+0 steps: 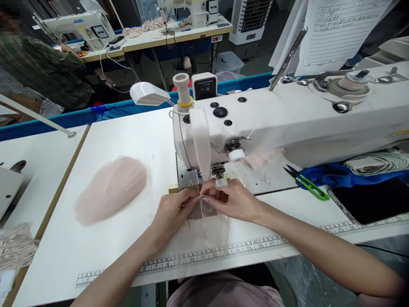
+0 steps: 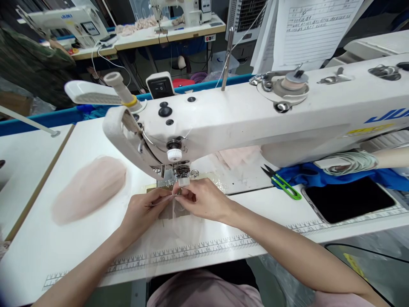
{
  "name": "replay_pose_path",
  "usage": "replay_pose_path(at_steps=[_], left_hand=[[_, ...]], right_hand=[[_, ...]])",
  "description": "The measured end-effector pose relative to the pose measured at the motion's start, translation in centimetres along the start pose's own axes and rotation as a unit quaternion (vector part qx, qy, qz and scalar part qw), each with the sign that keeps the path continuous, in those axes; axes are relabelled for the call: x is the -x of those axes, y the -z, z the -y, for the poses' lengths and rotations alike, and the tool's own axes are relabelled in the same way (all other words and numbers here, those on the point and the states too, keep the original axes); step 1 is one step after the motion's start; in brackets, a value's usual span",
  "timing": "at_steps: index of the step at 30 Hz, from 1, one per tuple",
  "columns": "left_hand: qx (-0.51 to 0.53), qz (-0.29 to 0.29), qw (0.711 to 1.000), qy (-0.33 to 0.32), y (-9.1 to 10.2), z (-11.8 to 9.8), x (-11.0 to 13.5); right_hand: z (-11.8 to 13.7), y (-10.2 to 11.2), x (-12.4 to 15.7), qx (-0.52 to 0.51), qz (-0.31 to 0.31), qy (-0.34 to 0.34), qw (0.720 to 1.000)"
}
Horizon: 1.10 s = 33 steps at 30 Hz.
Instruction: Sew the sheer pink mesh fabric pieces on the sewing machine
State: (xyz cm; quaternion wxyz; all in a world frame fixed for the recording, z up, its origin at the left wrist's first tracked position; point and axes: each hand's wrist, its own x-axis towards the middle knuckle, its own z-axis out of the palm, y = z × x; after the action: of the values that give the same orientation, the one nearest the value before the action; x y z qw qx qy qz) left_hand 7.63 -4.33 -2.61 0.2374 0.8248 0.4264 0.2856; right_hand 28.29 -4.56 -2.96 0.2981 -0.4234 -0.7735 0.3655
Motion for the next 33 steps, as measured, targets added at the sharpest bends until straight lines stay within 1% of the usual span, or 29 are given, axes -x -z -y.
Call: replay_pose_path(at_steps=[2,4,7,8,10,13,15,17,18,20,22,25,28,33], left_hand=[[-0.009,-0.015,1.000,-0.009,0.1,0.0,0.1],[-0.019,-0.033,0.999,-0.038,0.1,0.0,0.1],[-0.037,-0.053,0.993,-0.097,0.2,-0.1,0.2],[-0.041,-0.055,0.991,-0.115,0.3,-0.2,0.2],[-0.044,-0.054,0.988,-0.141,0.2,-0.4,0.2],[-0.049,-0.065,0.982,-0.168,0.2,-0.7,0.2],[-0.056,-0.079,0.980,-0.173,0.2,-0.9,0.3],[-0.058,-0.079,0.979,-0.176,0.3,-1.0,0.4],[-0.057,-0.068,0.980,-0.180,0.3,-0.9,0.4],[-0.052,-0.039,0.979,-0.192,0.3,-0.8,0.5],[-0.048,-0.024,0.979,-0.195,0.1,-0.6,0.6],[-0.058,-0.051,0.980,-0.183,-0.1,-0.5,0.8],[-0.078,-0.073,0.978,-0.180,-0.2,-0.6,0.8],[-0.083,-0.076,0.970,-0.217,-0.2,-0.6,0.9]], right_hand=[[0.0,0.1,-0.1,0.015,-0.008,0.031,0.999],[-0.1,0.0,-0.1,0.023,-0.028,0.077,0.996],[-0.4,-0.1,0.1,0.046,-0.089,0.164,0.981],[-0.5,-0.1,0.1,0.072,-0.110,0.199,0.971],[-0.6,0.0,0.3,0.152,-0.143,0.276,0.938],[-0.3,0.6,0.6,0.262,-0.157,0.375,0.875],[0.0,1.0,0.6,0.294,-0.159,0.409,0.849],[0.2,1.3,0.7,0.304,-0.159,0.425,0.838],[0.3,1.4,0.7,0.303,-0.157,0.427,0.837],[0.3,1.5,0.7,0.293,-0.147,0.428,0.842],[0.2,1.5,0.8,0.284,-0.138,0.422,0.850],[0.1,1.4,0.8,0.286,-0.136,0.414,0.853],[0.3,1.5,0.8,0.300,-0.136,0.417,0.847],[0.3,1.5,0.8,0.305,-0.137,0.440,0.833]])
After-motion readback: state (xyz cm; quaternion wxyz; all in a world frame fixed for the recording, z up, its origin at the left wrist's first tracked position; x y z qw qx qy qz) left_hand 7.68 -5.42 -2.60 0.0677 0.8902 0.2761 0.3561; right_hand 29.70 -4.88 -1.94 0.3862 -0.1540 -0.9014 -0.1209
